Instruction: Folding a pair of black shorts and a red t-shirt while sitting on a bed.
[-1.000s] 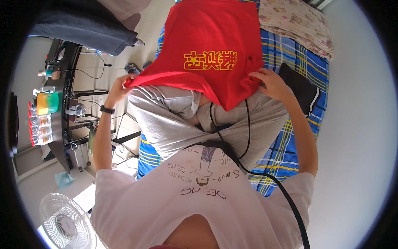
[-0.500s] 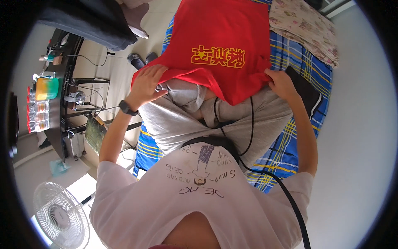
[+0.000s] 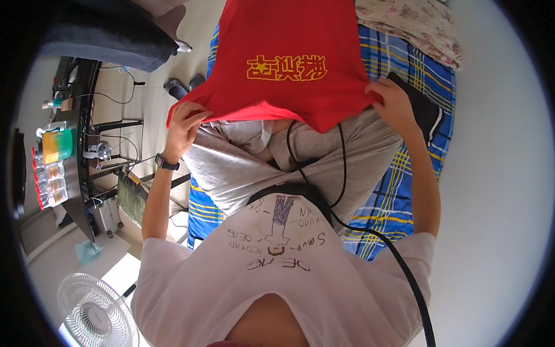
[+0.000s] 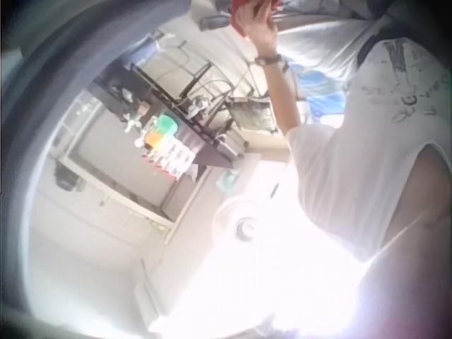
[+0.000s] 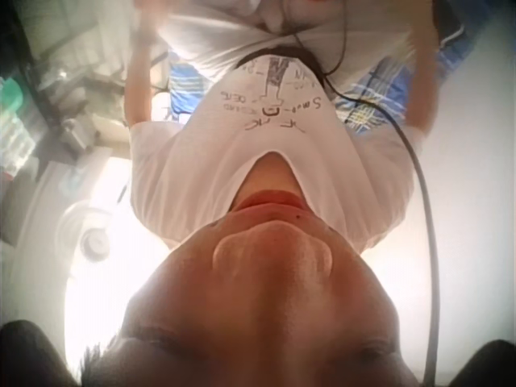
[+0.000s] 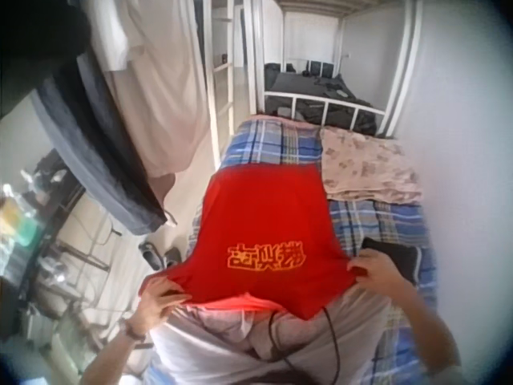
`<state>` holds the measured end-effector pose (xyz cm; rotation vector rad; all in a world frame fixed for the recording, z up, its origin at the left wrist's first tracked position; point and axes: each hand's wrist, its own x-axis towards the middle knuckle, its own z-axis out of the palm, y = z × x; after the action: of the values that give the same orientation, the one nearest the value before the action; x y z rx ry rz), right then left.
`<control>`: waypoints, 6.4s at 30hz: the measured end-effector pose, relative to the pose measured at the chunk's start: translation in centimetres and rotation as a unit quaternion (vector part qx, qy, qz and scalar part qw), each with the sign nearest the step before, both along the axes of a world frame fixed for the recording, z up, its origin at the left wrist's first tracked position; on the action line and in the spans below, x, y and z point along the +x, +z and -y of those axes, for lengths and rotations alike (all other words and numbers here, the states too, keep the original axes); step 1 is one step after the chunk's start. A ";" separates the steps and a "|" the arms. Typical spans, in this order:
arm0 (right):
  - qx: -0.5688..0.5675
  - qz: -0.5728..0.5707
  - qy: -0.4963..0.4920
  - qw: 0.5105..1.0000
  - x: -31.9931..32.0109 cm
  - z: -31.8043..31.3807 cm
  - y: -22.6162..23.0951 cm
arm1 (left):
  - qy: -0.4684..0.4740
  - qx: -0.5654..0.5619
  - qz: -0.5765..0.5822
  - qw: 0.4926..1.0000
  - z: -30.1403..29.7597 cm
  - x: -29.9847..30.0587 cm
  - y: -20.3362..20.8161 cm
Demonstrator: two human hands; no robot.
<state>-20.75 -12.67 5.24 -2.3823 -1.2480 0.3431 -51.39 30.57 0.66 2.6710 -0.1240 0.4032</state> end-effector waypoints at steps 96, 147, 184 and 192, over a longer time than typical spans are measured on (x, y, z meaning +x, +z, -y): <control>0.065 -0.079 0.187 0.977 -11.7 -14.5 -1.8 | 0.298 -0.581 -0.117 0.748 -12.8 2.1 -4.1; 0.079 -0.049 0.182 0.979 -20.8 -21.4 -6.8 | 0.103 0.065 -0.147 0.982 -4.8 6.9 -7.0; 0.144 -0.028 0.206 0.968 -15.3 -19.7 -4.4 | 0.255 -0.162 -0.158 0.940 -7.3 16.4 -12.5; -0.131 0.159 -0.104 0.973 5.7 -1.1 -4.1 | 0.286 0.053 -0.051 0.955 -3.0 9.9 -6.4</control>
<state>-15.10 -11.53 1.13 -2.8555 -1.1232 0.0627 -41.51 33.59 -5.73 2.7903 0.6930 0.4375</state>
